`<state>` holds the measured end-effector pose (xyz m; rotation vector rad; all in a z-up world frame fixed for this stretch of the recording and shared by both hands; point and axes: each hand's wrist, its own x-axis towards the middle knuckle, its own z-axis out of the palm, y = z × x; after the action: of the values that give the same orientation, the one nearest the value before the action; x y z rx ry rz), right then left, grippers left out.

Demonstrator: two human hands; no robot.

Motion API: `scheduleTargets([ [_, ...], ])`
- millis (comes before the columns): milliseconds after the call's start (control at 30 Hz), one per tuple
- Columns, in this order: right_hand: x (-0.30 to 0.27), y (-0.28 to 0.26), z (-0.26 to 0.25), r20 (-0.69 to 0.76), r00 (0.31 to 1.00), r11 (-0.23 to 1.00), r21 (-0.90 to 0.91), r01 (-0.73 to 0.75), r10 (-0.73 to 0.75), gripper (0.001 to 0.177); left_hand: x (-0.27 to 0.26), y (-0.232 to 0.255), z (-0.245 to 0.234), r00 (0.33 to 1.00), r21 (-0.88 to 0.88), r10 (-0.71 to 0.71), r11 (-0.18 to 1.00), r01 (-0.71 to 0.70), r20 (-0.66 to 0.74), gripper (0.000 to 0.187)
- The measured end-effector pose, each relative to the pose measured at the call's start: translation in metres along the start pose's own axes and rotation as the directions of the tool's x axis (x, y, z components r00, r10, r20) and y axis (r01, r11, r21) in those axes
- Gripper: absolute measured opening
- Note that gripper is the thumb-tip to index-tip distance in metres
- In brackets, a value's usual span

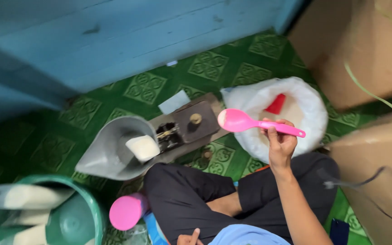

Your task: Manually scooping sugar from a large sack into smaller plastic bags for weighing and packaging.

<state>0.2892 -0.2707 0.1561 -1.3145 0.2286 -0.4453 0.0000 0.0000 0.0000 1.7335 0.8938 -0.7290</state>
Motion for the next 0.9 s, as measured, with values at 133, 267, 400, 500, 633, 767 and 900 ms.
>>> scheduleTargets([
  [133,-0.021,-0.005,0.04,0.141,0.99,0.999,0.041,-0.023,0.017,0.026,0.001,-0.005,-0.003,0.983,0.045,0.111,0.992,-0.119,0.149,0.055],
  [267,-0.039,-0.019,0.082,0.299,0.953,0.997,0.068,0.04,-0.059,0.023,-0.01,0.013,-0.007,0.973,-0.083,-0.077,0.992,0.097,0.22,0.057],
  [400,-0.051,-0.028,0.114,0.412,0.909,0.997,0.058,0.051,-0.07,0.024,-0.007,0.008,-0.01,0.951,-0.147,-0.087,0.98,0.136,0.297,0.061],
  [500,-0.061,-0.035,0.136,0.488,0.866,0.994,0.027,0.11,-0.109,0.024,-0.012,0.013,-0.014,0.943,-0.165,-0.052,0.98,0.111,0.329,0.06],
  [633,-0.073,-0.03,0.157,0.567,0.809,0.988,0.054,0.146,-0.151,0.025,-0.025,0.022,-0.022,0.945,-0.135,0.028,0.991,0.017,0.326,0.061],
  [767,-0.081,-0.023,0.172,0.714,0.582,0.899,0.156,0.408,-0.388,0.028,-0.016,0.011,-0.017,0.932,-0.201,0.012,0.977,0.065,0.362,0.061],
  [900,-0.087,-0.021,0.177,0.88,0.297,0.769,0.111,0.63,-0.37,0.013,-0.012,0.003,-0.013,0.928,-0.256,0.034,0.964,0.067,0.37,0.063],
])
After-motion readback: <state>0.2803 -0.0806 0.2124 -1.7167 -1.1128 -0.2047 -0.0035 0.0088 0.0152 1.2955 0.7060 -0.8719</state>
